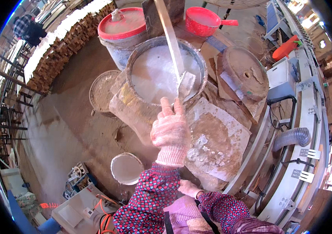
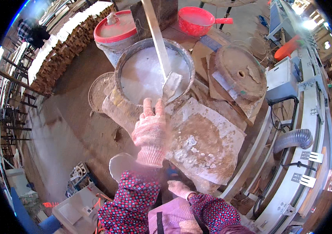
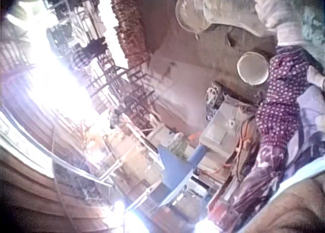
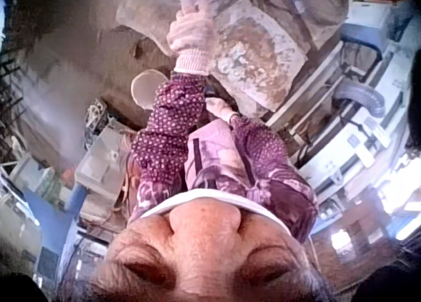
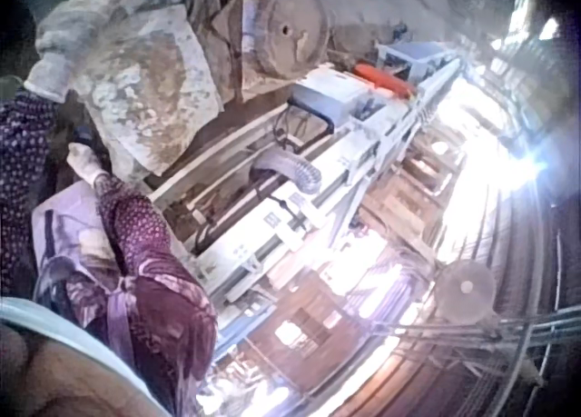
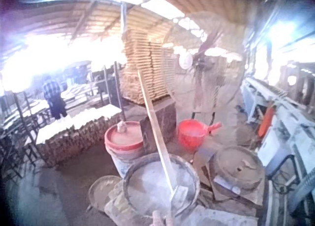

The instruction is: The person pours a white liquid from a bucket into a red container attached to a machine's flexible hose. They then retrieve a dark substance from a separate bucket using a brush and add it to the white liquid. Finally, they use a wooden stick to stir the mixture in the bucket.

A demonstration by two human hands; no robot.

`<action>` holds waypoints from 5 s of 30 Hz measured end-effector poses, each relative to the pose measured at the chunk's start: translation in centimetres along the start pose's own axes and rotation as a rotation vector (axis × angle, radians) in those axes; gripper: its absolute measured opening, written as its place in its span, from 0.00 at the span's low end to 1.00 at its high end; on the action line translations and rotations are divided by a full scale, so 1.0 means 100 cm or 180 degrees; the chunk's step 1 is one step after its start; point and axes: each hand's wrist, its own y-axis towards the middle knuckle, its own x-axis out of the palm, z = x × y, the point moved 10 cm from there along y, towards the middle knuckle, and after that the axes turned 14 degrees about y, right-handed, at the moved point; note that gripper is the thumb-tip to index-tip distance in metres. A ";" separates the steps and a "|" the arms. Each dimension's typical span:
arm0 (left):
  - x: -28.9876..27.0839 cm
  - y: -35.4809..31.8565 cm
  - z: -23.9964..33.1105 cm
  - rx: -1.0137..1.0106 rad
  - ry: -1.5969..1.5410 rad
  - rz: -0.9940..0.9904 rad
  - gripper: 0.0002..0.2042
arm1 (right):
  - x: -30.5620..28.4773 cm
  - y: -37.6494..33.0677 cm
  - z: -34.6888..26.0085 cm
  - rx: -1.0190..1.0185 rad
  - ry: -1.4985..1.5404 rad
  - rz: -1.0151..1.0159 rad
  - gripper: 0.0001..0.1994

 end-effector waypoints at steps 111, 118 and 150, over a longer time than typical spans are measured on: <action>0.214 -1.198 0.184 -0.7776 -0.4459 0.6116 0.27 | 0.406 -0.698 0.602 -0.0697 -0.8586 -0.7168 0.21; 0.258 -1.335 0.192 -0.7711 -0.3700 0.5902 0.23 | 0.424 -0.765 0.682 -0.0628 -0.8010 -0.6901 0.24; 0.185 -1.732 0.104 -0.5764 -0.3734 0.5443 0.15 | 0.607 -0.934 0.863 -0.1121 -0.4926 -0.5694 0.16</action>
